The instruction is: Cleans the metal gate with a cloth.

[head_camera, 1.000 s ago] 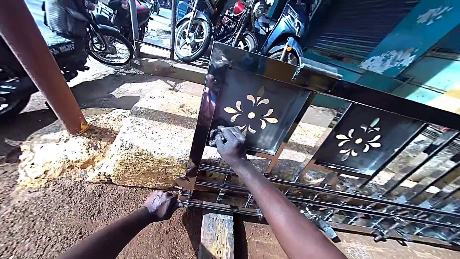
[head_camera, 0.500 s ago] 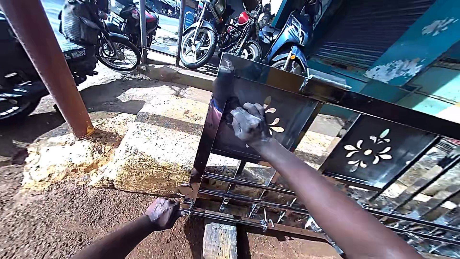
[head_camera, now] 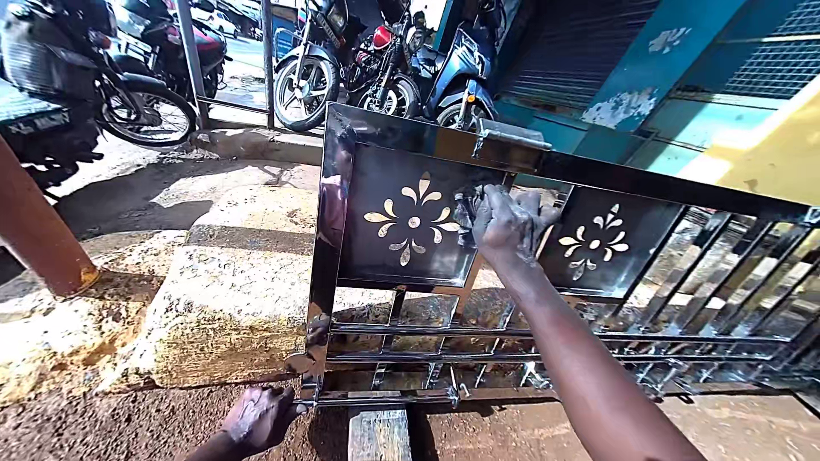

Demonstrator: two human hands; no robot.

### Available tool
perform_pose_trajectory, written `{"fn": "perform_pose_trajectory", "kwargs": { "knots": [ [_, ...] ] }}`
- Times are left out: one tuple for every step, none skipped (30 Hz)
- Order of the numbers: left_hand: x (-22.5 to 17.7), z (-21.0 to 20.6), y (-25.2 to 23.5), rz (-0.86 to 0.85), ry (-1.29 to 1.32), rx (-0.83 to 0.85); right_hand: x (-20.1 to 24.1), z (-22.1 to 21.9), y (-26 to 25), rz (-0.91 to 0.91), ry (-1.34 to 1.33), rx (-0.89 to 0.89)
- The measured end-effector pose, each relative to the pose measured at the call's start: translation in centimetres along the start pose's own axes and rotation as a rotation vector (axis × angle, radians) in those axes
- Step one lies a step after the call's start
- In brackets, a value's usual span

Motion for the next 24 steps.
{"fn": "perform_pose_trajectory", "kwargs": {
  "knots": [
    [0.1,-0.1,0.0,0.002,-0.002,-0.001,0.3,0.0,0.0,-0.075,-0.030,0.006],
    [0.3,-0.3,0.0,-0.005,-0.007,-0.027,1.7,-0.2,0.1,-0.150,-0.084,0.007],
    [0.3,-0.5,-0.1,-0.019,-0.008,-0.064,4.2,-0.6,0.3,-0.194,-0.152,0.012],
    [0.2,-0.6,-0.1,-0.038,-0.001,-0.107,7.4,-1.0,0.7,-0.172,-0.217,0.000],
    [0.2,-0.5,0.1,-0.057,0.003,-0.151,10.8,-1.6,1.1,-0.082,-0.273,-0.029],
    [0.3,-0.4,0.2,-0.072,-0.001,-0.193,13.5,-2.1,1.0,0.026,-0.289,-0.041],
    [0.3,-0.3,0.3,-0.080,-0.002,-0.214,14.8,-2.2,0.5,0.113,-0.269,-0.023],
    [0.2,-0.3,0.4,-0.081,0.001,-0.220,14.6,-2.3,-0.3,0.159,-0.255,-0.002],
    [0.2,-0.3,0.5,-0.076,0.004,-0.210,13.0,-2.1,-1.0,0.173,-0.234,0.005],
    [0.2,-0.3,0.6,-0.070,0.009,-0.201,10.7,-1.7,-1.4,0.169,-0.217,0.008],
    [0.3,-0.4,0.7,-0.068,0.009,-0.201,7.9,-1.4,-1.2,0.149,-0.174,0.020],
    [0.4,-0.4,0.8,-0.072,0.009,-0.208,5.1,-1.0,-0.8,0.113,-0.143,0.033],
    [0.4,-0.5,0.8,-0.085,0.010,-0.230,2.5,-0.6,-0.4,0.061,-0.110,0.048],
    [0.4,-0.6,0.6,-0.097,0.005,-0.256,0.7,-0.2,-0.3,0.010,-0.069,0.062],
    [0.3,-0.7,0.5,-0.102,-0.003,-0.277,0.0,0.0,-0.4,-0.035,-0.046,0.081],
    [0.4,-0.6,0.4,-0.104,-0.013,-0.297,0.1,0.0,-0.5,-0.079,-0.034,0.110],
    [0.4,-0.5,0.4,-0.108,-0.024,-0.319,0.4,-0.1,-0.4,-0.120,-0.035,0.131],
    [0.4,-0.4,0.4,-0.120,-0.040,-0.360,0.7,-0.4,0.2,-0.153,-0.037,0.158],
    [0.4,-0.5,0.3,-0.118,-0.049,-0.371,1.2,-0.8,1.4,-0.186,-0.044,0.209],
    [0.4,-0.6,0.3,-0.119,-0.052,-0.366,1.6,-1.1,3.7,-0.215,-0.067,0.255],
    [0.3,-0.6,0.4,-0.125,-0.055,-0.371,2.0,-1.1,6.7,-0.232,-0.089,0.294],
    [0.2,-0.5,0.4,-0.130,-0.055,-0.373,2.2,-1.1,10.1,-0.236,-0.107,0.331],
    [0.2,-0.3,0.5,-0.134,-0.055,-0.381,2.2,-1.2,13.1,-0.230,-0.127,0.364],
    [0.1,-0.1,0.5,-0.134,-0.051,-0.379,1.9,-1.2,14.8,-0.210,-0.122,0.360]
  ]
}}
Point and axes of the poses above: each hand's wrist, its own y-axis away from the middle knuckle, its own z-axis out of the back of the hand, x = y × z, the point moved 6 cm from there along -y, towards the middle knuckle, and after that the axes turned 2 degrees about -z, right-handed, at the moved point
